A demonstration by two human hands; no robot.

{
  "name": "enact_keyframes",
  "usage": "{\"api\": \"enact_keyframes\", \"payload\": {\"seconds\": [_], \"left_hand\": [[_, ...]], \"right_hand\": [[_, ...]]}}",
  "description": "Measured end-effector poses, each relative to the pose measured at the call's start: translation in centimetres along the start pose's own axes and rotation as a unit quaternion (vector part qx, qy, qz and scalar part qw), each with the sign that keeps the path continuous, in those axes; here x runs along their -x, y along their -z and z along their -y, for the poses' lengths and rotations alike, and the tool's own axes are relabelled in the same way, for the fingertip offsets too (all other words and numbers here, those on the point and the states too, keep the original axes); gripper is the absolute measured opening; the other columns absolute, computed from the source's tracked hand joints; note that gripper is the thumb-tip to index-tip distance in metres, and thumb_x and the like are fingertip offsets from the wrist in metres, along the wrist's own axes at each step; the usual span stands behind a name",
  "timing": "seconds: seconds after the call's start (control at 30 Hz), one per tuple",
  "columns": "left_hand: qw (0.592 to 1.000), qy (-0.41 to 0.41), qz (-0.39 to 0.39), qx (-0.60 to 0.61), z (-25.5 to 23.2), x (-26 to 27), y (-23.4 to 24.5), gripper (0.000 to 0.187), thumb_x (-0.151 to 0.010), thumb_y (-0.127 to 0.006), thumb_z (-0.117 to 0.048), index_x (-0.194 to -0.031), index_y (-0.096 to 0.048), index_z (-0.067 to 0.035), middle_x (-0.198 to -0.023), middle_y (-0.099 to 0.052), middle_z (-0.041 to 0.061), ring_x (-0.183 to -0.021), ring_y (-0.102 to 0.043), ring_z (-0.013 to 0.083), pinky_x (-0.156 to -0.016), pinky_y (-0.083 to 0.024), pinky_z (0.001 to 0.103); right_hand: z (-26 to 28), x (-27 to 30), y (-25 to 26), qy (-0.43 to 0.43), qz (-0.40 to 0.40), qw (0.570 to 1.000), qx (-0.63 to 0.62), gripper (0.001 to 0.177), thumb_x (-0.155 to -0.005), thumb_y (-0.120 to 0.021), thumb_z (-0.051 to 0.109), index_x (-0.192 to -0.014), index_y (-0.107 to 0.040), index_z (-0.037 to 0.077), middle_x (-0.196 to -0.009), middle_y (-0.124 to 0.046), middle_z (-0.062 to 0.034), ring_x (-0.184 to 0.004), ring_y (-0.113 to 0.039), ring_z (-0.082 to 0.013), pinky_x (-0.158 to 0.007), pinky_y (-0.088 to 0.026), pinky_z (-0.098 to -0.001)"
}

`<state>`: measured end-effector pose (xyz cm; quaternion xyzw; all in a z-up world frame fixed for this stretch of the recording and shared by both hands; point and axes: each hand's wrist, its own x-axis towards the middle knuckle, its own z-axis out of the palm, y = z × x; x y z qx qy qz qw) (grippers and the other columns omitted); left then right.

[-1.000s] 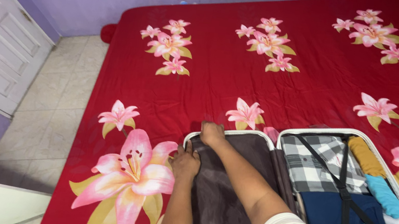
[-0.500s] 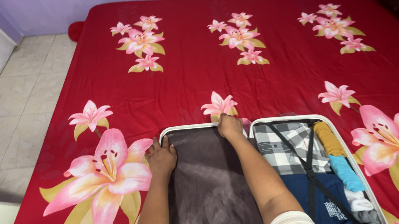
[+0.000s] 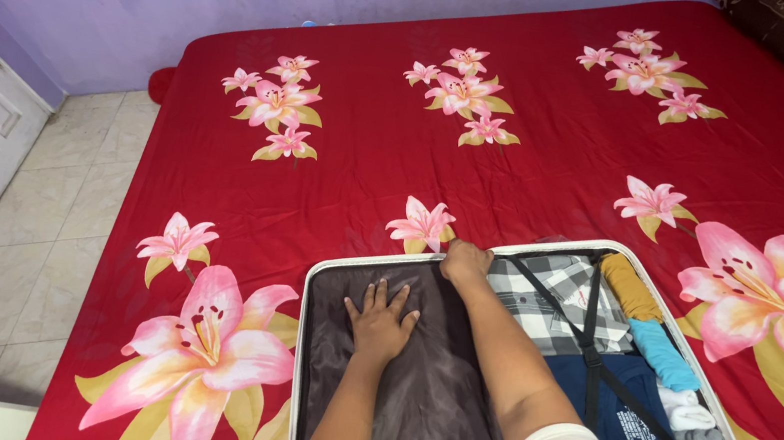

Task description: The person opens a red suitcase on a bed and removes several folded clothing items and a wash bag, placing them on the bed. The person then folds the removed items on the bed surface.

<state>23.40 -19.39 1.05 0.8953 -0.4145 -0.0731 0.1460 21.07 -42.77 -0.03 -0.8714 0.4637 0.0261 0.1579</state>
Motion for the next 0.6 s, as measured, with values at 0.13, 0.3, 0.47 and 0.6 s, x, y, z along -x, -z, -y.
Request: {"api": "enact_keyframes", "payload": {"seconds": [0.13,0.3,0.47,0.6], "left_hand": [[1.0,0.0,-0.007,-0.006,0.9,0.0,-1.1,0.066,-0.093,-0.048,-0.064,-0.152,-0.046,-0.034,-0.164,-0.032,0.012,-0.153,-0.025,0.0335,-0.118,-0.006,0.073],[1.0,0.003,0.008,-0.021,1.4,-0.9,-2.1,0.069,-0.092,-0.045,-0.069,-0.153,-0.043,-0.035,-0.164,-0.029,0.011,-0.153,-0.023,0.0325,-0.117,-0.005,0.072],[0.999,-0.012,-0.032,-0.015,1.3,-0.2,-2.4,0.065,-0.093,-0.048,-0.063,-0.15,-0.049,-0.032,-0.163,-0.034,0.013,-0.152,-0.026,0.0341,-0.117,-0.006,0.071],[0.997,0.014,-0.072,-0.038,1.2,2.0,-2.1,0.058,-0.096,-0.05,-0.058,-0.145,-0.056,-0.028,-0.16,-0.039,0.015,-0.152,-0.028,0.0374,-0.12,-0.005,0.068]], "right_hand": [[-0.4,1.6,-1.6,0.052,-0.078,0.996,0.004,0.029,-0.083,-0.067,0.015,-0.112,-0.073,0.014,-0.11,-0.075,-0.0114,-0.108,-0.072,-0.0298,-0.103,-0.043,-0.051],[-3.2,5.4,-2.4,0.194,-0.205,0.958,-0.053,0.034,-0.081,-0.074,0.022,-0.113,-0.072,0.012,-0.115,-0.07,-0.0137,-0.112,-0.065,-0.0323,-0.095,-0.043,-0.054],[-4.9,11.7,-2.9,0.22,-0.13,0.962,-0.095,0.047,-0.085,-0.071,0.032,-0.128,-0.067,0.014,-0.141,-0.059,-0.0136,-0.132,-0.053,-0.0321,-0.106,-0.038,-0.0519],[-6.1,15.8,-2.8,0.252,-0.117,0.959,-0.06,0.057,-0.093,-0.062,0.042,-0.142,-0.057,0.013,-0.15,-0.051,-0.0158,-0.145,-0.037,-0.0328,-0.116,-0.026,-0.0561]]}}
